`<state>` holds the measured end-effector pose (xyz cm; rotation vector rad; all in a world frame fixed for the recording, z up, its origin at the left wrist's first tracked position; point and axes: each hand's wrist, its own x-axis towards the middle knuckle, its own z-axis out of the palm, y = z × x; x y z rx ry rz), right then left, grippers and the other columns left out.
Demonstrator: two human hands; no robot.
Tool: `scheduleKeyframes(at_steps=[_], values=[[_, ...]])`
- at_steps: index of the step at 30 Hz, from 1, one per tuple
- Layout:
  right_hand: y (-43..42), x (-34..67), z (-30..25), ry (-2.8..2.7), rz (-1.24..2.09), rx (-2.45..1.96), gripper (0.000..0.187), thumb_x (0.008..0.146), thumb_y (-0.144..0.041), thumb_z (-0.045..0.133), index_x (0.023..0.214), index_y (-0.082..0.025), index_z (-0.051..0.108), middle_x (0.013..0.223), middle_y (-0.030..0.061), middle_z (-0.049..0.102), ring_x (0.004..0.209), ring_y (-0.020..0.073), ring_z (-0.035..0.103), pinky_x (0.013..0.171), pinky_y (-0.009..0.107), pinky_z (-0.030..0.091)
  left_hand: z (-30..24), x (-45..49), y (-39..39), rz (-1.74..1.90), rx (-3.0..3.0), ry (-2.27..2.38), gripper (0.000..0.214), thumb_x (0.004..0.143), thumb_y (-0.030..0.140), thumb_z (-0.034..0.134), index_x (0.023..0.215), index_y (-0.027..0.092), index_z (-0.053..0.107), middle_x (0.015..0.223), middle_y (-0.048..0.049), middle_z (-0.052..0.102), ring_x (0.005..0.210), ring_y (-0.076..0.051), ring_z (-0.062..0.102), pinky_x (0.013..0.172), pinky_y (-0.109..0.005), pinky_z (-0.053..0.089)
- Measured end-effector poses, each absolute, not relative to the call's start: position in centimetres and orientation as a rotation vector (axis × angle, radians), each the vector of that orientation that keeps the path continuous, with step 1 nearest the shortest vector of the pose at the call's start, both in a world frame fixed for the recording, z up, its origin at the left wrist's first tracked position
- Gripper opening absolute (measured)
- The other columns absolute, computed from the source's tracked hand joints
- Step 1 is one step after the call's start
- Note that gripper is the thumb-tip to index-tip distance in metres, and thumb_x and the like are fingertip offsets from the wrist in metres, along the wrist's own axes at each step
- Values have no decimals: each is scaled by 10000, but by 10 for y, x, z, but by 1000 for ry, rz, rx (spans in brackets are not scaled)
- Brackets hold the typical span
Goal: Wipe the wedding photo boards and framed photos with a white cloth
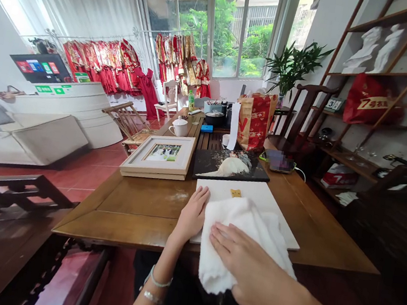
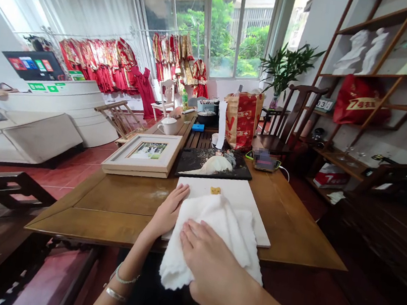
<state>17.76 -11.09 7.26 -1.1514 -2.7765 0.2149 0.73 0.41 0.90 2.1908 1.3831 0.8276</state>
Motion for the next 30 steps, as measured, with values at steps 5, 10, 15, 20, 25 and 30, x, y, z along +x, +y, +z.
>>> scheduleKeyframes(at_steps=[5, 10, 15, 20, 25, 30], values=[[-75, 198, 78, -2681, 317, -1359, 812, 593, -37, 444, 1405, -48, 453, 1479, 141, 428, 1405, 257, 313, 1170, 455, 226, 10, 9, 2, 769, 2257, 1416, 489, 937, 172, 297, 1391, 89, 459, 1505, -123, 409, 1451, -240, 274, 1192, -453, 262], [-7, 201, 74, -2525, 304, -1409, 704, 673, -53, 458, 1376, -29, 477, 1433, 192, 477, 1366, 293, 381, 1136, 462, 279, 9, 8, 3, 765, 2288, 1408, 486, 933, 167, 302, 1384, 94, 468, 1502, -119, 414, 1449, -244, 281, 1193, -457, 261], [43, 183, 75, -2517, 310, -1338, 477, 788, -114, 448, 1237, -112, 607, 1280, 143, 632, 1233, 284, 536, 1024, 395, 417, 9, 9, 2, 785, 2282, 1425, 479, 927, 167, 316, 1374, 107, 479, 1488, -127, 435, 1440, -249, 301, 1184, -465, 277], [53, 156, 79, -2596, 267, -1252, 478, 737, -61, 483, 1191, -118, 622, 1260, 130, 644, 1214, 250, 543, 995, 321, 413, 12, 10, 0, 775, 2284, 1469, 442, 927, 178, 330, 1312, 103, 535, 1420, -143, 510, 1404, -270, 362, 1160, -464, 323], [36, 160, 79, -2581, 135, -1397, 483, 727, -20, 469, 1179, -93, 620, 1175, 182, 673, 1204, 292, 545, 1000, 389, 393, 13, 10, -1, 840, 2308, 1401, 427, 933, 171, 325, 1297, 127, 545, 1403, -132, 528, 1387, -247, 393, 1148, -438, 352], [4, 199, 74, -2509, 34, -1600, 574, 717, -11, 443, 1274, -75, 569, 1247, 207, 633, 1270, 334, 481, 1022, 461, 379, 13, 10, 0, 805, 2243, 1410, 464, 927, 161, 331, 1356, 108, 499, 1487, -127, 435, 1441, -249, 299, 1187, -474, 272]])
